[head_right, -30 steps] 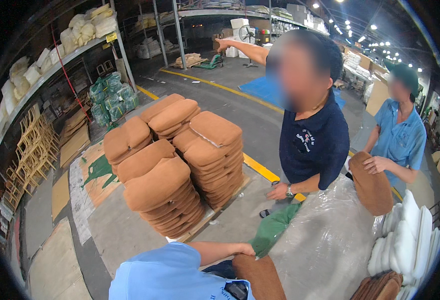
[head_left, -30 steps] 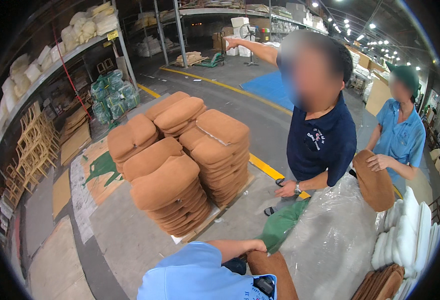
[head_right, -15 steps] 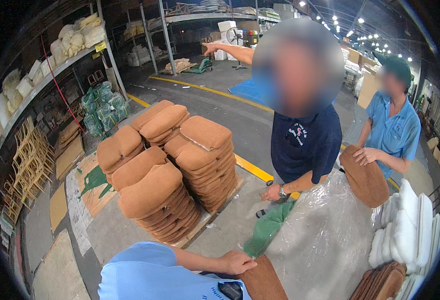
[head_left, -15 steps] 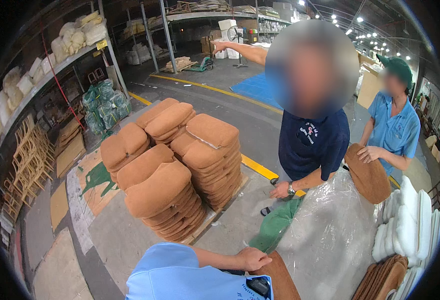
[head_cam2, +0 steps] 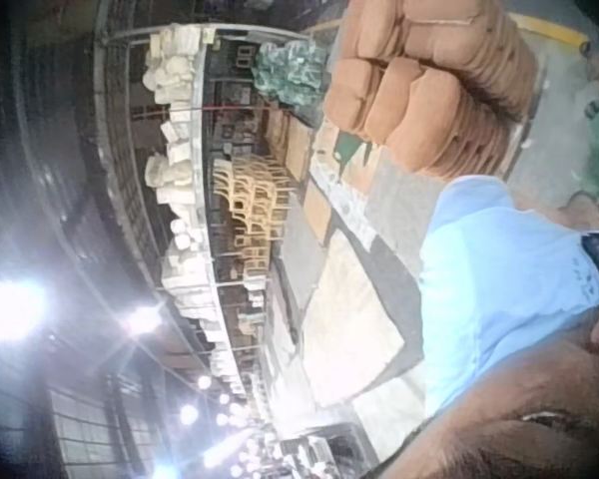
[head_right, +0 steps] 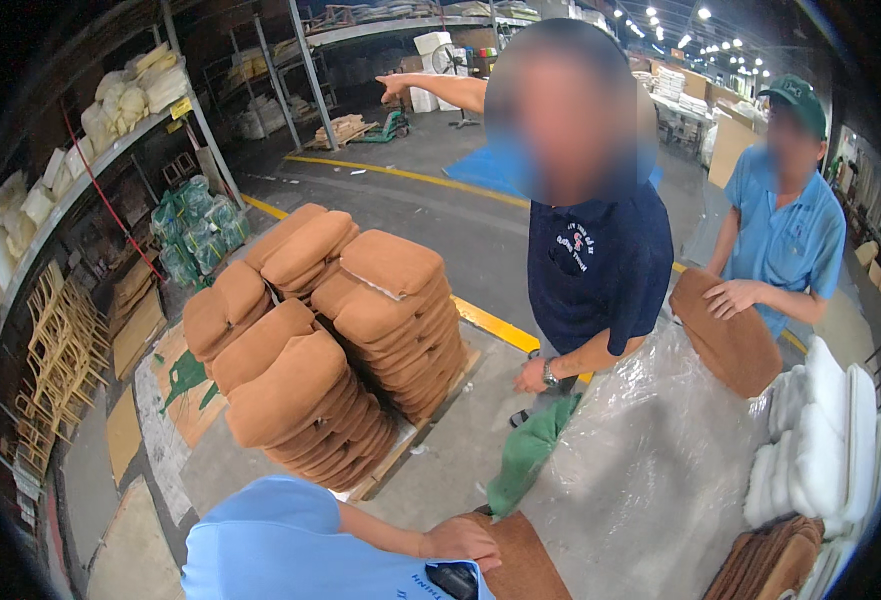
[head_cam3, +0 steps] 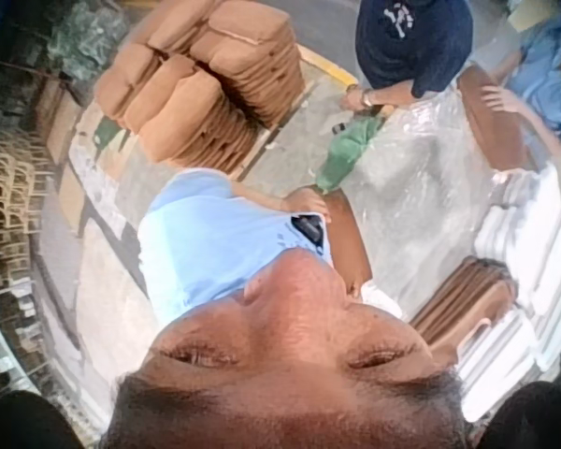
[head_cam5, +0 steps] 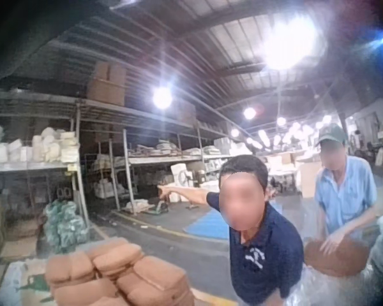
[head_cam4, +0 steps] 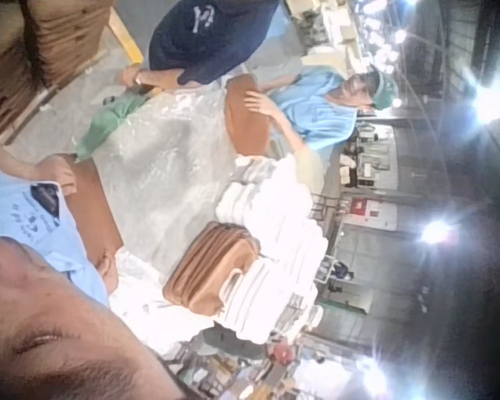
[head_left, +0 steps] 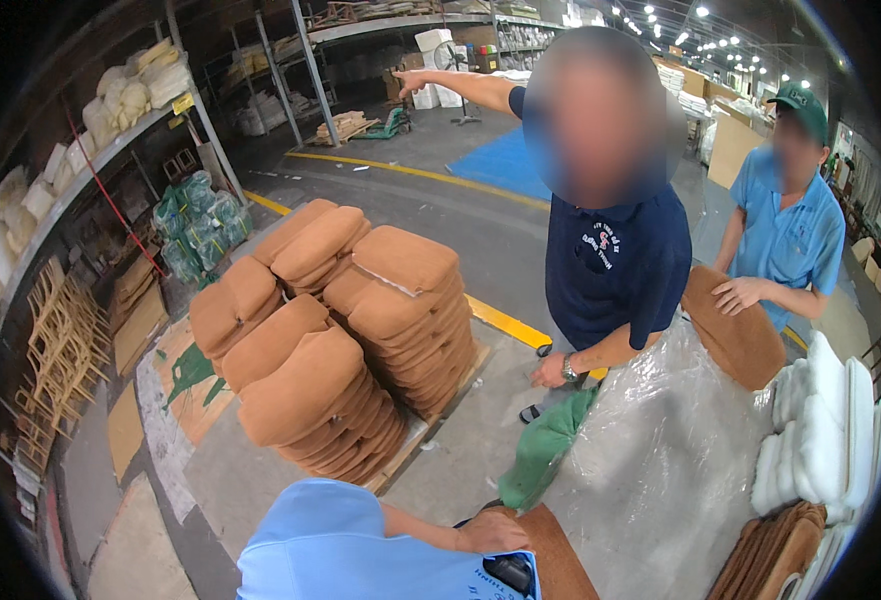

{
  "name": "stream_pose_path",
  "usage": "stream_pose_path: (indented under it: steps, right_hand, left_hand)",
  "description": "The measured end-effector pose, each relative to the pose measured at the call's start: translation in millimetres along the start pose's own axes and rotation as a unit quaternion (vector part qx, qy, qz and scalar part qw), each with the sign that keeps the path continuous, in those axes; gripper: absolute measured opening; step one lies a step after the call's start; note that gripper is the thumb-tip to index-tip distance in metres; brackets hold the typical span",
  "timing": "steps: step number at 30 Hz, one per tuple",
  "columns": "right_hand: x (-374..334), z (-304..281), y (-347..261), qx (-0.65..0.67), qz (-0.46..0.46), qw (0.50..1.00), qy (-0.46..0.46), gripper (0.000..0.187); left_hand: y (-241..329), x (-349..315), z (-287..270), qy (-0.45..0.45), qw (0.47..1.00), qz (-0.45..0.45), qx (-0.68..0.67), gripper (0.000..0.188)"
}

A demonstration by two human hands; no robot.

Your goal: The person inserts white foam inserts into brown fabric covers one at a time, aligns edges, and places the finished cushions on a stack. The person also briefly lifts a stack of brown cushions and sets it aside.

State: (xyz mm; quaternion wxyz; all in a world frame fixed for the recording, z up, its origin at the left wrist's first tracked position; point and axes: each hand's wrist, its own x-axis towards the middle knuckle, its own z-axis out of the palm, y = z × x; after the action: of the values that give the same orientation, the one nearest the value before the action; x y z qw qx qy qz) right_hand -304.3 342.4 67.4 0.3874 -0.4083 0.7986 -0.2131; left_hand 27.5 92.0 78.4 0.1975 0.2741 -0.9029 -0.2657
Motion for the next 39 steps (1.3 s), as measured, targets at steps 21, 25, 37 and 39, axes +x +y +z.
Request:
stream_pose_path:
  steps: [21, 25, 37, 39]
  right_hand:
    - [-11, -1, -13, -0.017, -0.001, 0.999, 0.034, 0.054]
    - [-12, -3, -5, -0.016, 0.006, 0.999, 0.032, 0.054]
    - [-34, 20, -2, -0.047, -0.010, 0.994, 0.098, 0.052]
    - [-44, 24, -1, -0.056, -0.017, 0.991, 0.122, 0.052]
  left_hand:
    - [-7, 2, 5, 0.001, 1.000, -0.006, -0.013, 0.016]
    - [-7, -1, 3, 0.018, 1.000, 0.003, -0.024, 0.017]
    - [11, -3, -4, -0.018, 1.000, -0.021, 0.005, 0.013]
    - [17, 0, -5, 0.049, 0.999, 0.000, 0.007, 0.013]
